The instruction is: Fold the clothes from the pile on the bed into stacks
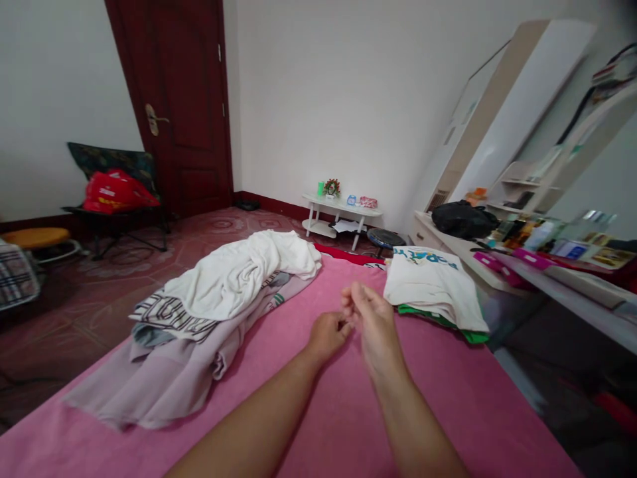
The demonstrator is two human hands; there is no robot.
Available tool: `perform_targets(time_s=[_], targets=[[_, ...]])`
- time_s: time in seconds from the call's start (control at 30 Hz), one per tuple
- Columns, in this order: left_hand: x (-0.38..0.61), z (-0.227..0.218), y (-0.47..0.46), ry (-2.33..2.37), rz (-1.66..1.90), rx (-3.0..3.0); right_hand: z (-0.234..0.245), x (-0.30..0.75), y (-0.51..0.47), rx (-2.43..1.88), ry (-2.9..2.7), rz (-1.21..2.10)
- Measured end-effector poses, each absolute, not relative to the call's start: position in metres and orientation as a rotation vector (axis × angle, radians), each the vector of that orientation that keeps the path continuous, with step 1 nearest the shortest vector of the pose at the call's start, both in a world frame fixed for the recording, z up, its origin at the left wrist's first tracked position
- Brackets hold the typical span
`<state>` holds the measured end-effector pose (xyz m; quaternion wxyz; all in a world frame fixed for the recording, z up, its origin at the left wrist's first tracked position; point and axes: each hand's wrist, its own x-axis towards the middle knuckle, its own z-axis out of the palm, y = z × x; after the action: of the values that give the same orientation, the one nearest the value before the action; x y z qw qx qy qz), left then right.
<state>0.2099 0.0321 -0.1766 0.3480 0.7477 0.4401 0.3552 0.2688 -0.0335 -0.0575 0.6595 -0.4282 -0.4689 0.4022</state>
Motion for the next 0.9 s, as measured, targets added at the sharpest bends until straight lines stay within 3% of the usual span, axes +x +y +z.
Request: perform_targets(time_s=[0.13, 0.27, 0.5, 0.7, 0.9], targets=[[0.211, -0.183, 0.035, 1.105, 0.964, 1.964, -0.148, 0.321, -0.008, -1.271, -0.934, 0.816], [0.212, -0.187, 0.037, 1.106, 0.961, 1.948, -0.192, 0.354, -0.012, -1.303, -0.852, 0.714], [0.200, -0.180, 0.019, 0.898, 0.784, 1.961, -0.197, 0.356, -0.013, -1.282, -1.058, 0.724], [0.109, -0.123, -0.022, 0.475, 0.324, 1.997, -0.197, 0.357, -0.016, -1.256, -1.055, 0.743], [-0.027, -0.073, -0.012, 1.188, 0.753, 2.583, -0.196, 0.355, -0.016, -1.287, -1.076, 0.742]])
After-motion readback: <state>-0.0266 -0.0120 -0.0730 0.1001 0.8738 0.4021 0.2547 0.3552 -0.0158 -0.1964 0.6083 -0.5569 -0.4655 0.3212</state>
